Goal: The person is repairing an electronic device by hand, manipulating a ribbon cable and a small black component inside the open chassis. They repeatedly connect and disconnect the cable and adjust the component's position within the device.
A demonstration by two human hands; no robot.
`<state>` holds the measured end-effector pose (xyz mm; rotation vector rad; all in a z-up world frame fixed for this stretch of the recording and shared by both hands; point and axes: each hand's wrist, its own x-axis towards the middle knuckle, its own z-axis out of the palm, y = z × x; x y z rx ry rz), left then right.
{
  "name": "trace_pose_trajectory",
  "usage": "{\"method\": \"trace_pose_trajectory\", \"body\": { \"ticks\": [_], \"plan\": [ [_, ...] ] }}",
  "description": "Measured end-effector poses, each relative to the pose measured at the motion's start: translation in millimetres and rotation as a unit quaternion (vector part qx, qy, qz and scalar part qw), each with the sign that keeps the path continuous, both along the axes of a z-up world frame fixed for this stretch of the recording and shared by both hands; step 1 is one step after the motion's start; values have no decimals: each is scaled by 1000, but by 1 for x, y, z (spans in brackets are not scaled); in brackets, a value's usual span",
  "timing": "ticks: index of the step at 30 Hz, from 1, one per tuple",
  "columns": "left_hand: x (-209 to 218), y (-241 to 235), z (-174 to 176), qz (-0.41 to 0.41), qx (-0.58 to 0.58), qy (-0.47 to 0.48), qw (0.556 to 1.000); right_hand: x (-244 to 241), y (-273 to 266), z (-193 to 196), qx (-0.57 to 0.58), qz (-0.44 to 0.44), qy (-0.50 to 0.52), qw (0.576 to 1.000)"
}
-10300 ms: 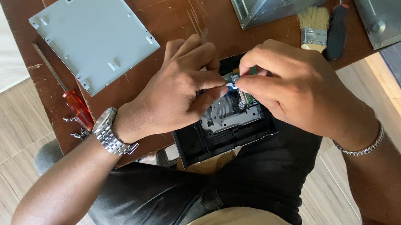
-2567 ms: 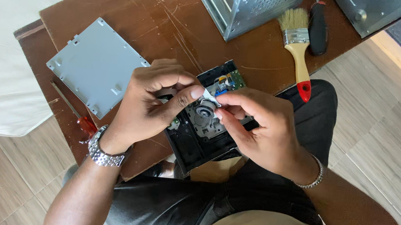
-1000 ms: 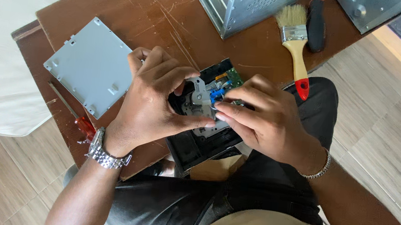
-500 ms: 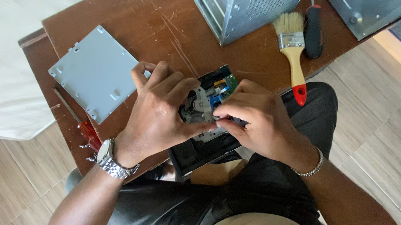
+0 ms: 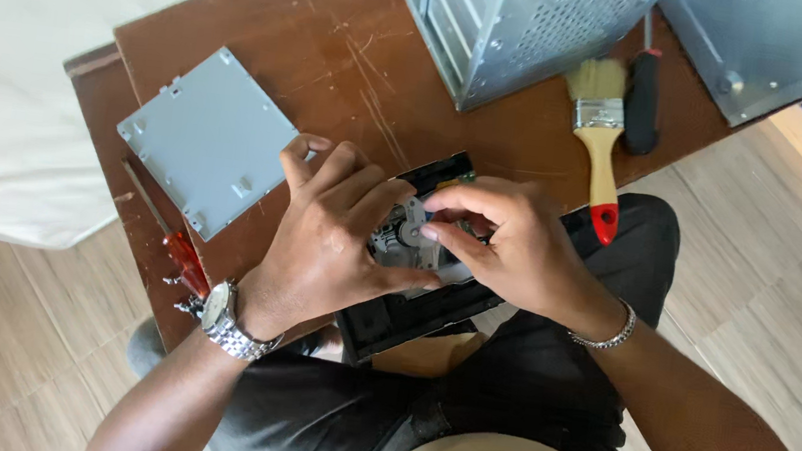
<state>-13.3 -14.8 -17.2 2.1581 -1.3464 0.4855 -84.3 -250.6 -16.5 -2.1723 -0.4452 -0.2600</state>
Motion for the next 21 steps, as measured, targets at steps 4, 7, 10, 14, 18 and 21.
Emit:
{"method": "trace_pose_trajectory", "body": {
  "ticks": [4,7,10,14,18,21],
  "plan": [
    [7,8,-3,-23,38,33,998,2,2,-5,-3,-2,55,998],
    [16,15,0,-39,28,117,992,4,4,-9,-24,-10,20,999],
    [28,23,-1,-67,12,202,977,6,7,-8,-59,-26,48,997],
    [37,27,-8,-62,-8,200,978,3,14,0,-76,-32,30,996],
    [40,29,-10,-58,-5,197,979,1,17,5,-79,-26,28,996],
    [42,31,-8,-64,6,209,976,1,17,4,-69,-26,64,995]
  ]
}}
